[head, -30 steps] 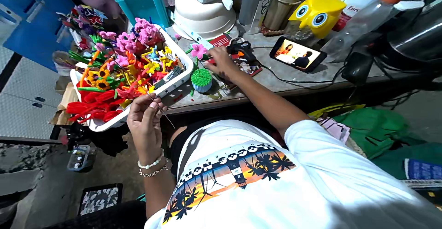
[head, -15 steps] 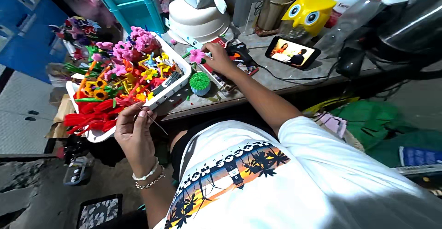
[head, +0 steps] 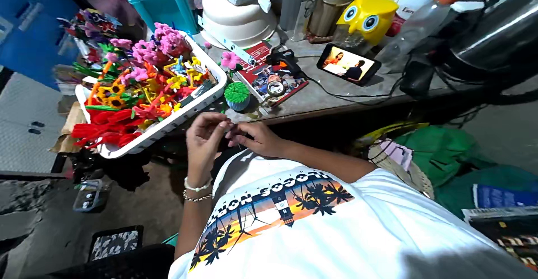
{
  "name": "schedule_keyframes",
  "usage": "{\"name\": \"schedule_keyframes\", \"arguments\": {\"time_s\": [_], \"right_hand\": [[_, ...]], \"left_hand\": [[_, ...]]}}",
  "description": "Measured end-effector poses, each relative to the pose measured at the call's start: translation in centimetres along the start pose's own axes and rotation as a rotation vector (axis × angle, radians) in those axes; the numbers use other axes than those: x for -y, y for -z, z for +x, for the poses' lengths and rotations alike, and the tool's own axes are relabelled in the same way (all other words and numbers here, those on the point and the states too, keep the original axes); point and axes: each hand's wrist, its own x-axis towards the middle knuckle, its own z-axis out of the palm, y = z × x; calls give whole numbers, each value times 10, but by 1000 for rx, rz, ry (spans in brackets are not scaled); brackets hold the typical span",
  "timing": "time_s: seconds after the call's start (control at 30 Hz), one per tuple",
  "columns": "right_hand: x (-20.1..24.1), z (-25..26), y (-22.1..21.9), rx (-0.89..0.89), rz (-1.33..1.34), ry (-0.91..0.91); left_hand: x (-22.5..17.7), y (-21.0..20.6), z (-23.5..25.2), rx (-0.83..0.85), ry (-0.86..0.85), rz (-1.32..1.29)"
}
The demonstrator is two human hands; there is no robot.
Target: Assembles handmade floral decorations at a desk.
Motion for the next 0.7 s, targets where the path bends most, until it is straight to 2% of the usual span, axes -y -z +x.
{"name": "schedule_keyframes", "arguments": {"time_s": [0.23,0.5,0.7], "right_hand": [[-3,-5,0,-51,57,-94],[-2,-11,0,-108,118,-114],[-4,-13,0,-131,148,-131]], "left_hand": [[6,-8,2,8,8,59],[11,-19,4,-1,119,-175],[14,-22,6,31,100,-214]]}}
